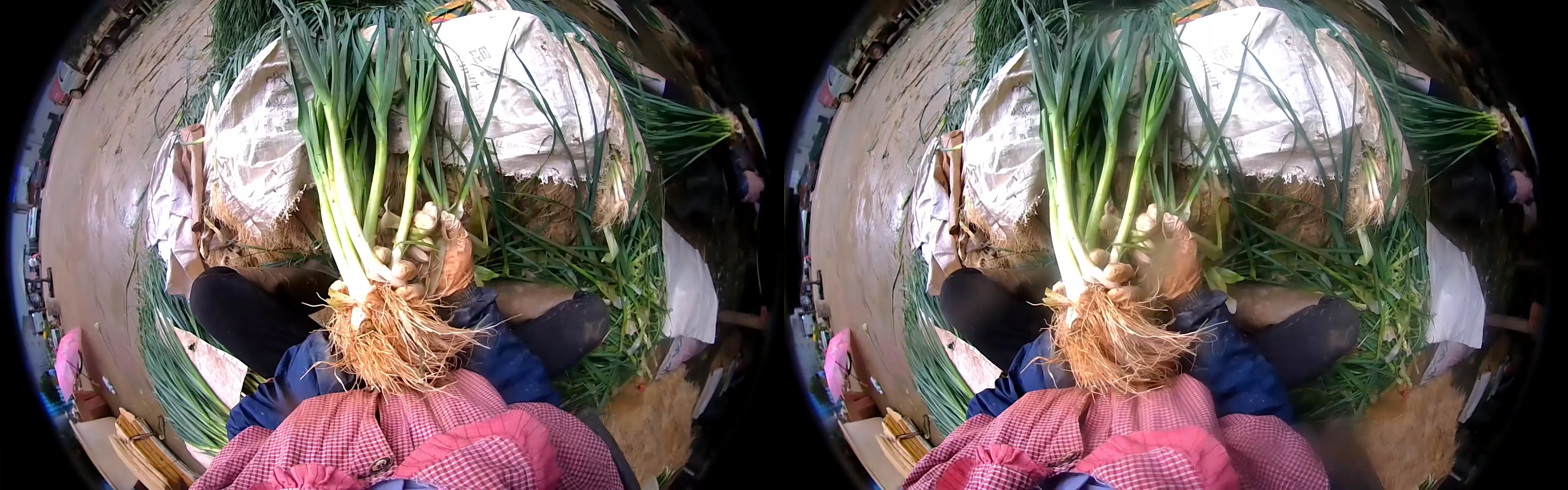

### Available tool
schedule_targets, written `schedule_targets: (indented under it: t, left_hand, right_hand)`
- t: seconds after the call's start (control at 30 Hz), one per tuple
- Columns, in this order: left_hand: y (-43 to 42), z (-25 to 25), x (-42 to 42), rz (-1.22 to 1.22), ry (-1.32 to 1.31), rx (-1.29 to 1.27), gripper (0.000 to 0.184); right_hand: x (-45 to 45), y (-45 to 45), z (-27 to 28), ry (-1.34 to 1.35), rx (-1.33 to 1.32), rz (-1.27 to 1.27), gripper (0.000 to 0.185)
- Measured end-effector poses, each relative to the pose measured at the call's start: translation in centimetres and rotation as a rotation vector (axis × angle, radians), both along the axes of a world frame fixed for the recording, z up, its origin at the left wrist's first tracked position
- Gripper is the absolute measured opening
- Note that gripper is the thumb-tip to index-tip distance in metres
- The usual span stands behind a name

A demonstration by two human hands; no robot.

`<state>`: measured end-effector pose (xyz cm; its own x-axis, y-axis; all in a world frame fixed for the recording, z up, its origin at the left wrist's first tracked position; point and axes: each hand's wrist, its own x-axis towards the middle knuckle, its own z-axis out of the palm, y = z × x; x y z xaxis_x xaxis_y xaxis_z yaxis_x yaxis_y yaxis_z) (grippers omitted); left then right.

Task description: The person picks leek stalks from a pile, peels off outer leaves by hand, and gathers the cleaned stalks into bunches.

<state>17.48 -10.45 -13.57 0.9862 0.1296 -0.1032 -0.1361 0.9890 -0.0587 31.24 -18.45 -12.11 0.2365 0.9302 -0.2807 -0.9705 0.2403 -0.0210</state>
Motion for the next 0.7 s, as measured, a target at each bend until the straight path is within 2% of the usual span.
schedule_targets:
  t: [0.03, 0.1, 0.13, 0.17, 0.2, 0.23, 0.3, 0.37, 0.43, 0.47, 0.5, 0.53, 0.57, 0.6, 0.63, 0.67, 0.7]
  left_hand:
    - [0.1, 0.1, -0.1, -0.001, 0.012, 0.016, 0.049]
    - [0.4, -0.1, -0.1, -0.008, 0.023, 0.037, 0.048]
    - [0.4, -0.2, -0.2, -0.008, 0.036, 0.047, 0.048]
    - [0.5, 0.0, -0.5, -0.013, 0.052, 0.056, 0.048]
    - [0.4, -0.1, -0.6, -0.018, 0.068, 0.065, 0.048]
    - [0.1, 0.0, -0.5, -0.029, 0.084, 0.075, 0.048]
    - [-0.3, -0.1, -0.1, -0.058, 0.106, 0.103, 0.048]
    - [-0.6, -0.1, 0.2, -0.083, 0.12, 0.144, 0.048]
    - [-0.6, -0.2, 0.2, -0.086, 0.137, 0.18, 0.048]
    - [-0.7, -0.3, 0.2, -0.085, 0.145, 0.195, 0.048]
    - [-0.7, -0.4, 0.1, -0.081, 0.149, 0.206, 0.048]
    - [-0.7, -0.5, 0.0, -0.076, 0.151, 0.214, 0.048]
    - [-0.6, -0.7, 0.1, -0.071, 0.15, 0.223, 0.047]
    - [-0.5, -0.8, 0.1, -0.069, 0.152, 0.233, 0.047]
    - [-0.4, -1.0, 0.1, -0.067, 0.148, 0.243, 0.047]
    - [-0.4, -1.1, 0.1, -0.063, 0.15, 0.254, 0.047]
    - [-0.3, -1.3, 0.1, -0.06, 0.159, 0.27, 0.047]
  right_hand:
    - [-0.1, 0.1, -5.7, 0.072, -0.154, -0.208, 0.029]
    - [-0.1, -1.8, -1.7, -0.252, -0.305, -0.267, 0.024]
    - [0.9, -3.7, -2.1, -0.318, -0.249, -0.259, 0.022]
    - [1.4, -5.9, -2.5, -0.372, -0.198, -0.258, 0.02]
    - [1.6, -7.0, -1.4, -0.238, -0.303, -0.312, 0.019]
    - [2.4, -8.6, -3.5, -0.411, -0.309, -0.209, 0.024]
    - [1.5, -9.0, -7.9, -0.654, -0.535, 0.07, 0.037]
    - [-0.9, -6.6, -5.5, -0.713, -0.532, 0.435, 0.048]
    - [-3.5, -5.4, -8.2, -0.256, -0.078, 0.19, 0.048]
    - [-1.7, -6.5, -8.5, -0.701, -0.242, 0.369, 0.043]
    - [0.6, -8.1, -4.8, -0.696, -0.466, 0.554, 0.033]
    - [1.9, -9.9, -6.5, -0.588, -0.384, 0.511, 0.029]
    - [4.1, -12.3, -4.6, -0.81, -0.611, 0.563, 0.025]
    - [6.8, -15.8, -5.3, -0.777, -0.602, 0.515, 0.025]
    - [9.9, -18.8, -4.4, -0.964, -0.618, 0.534, 0.026]
    - [13.2, -21.7, -6.6, -1.414, -1.151, 0.965, 0.04]
    - [14.2, -20.8, -3.1, -1.897, -1.516, 1.545, 0.061]
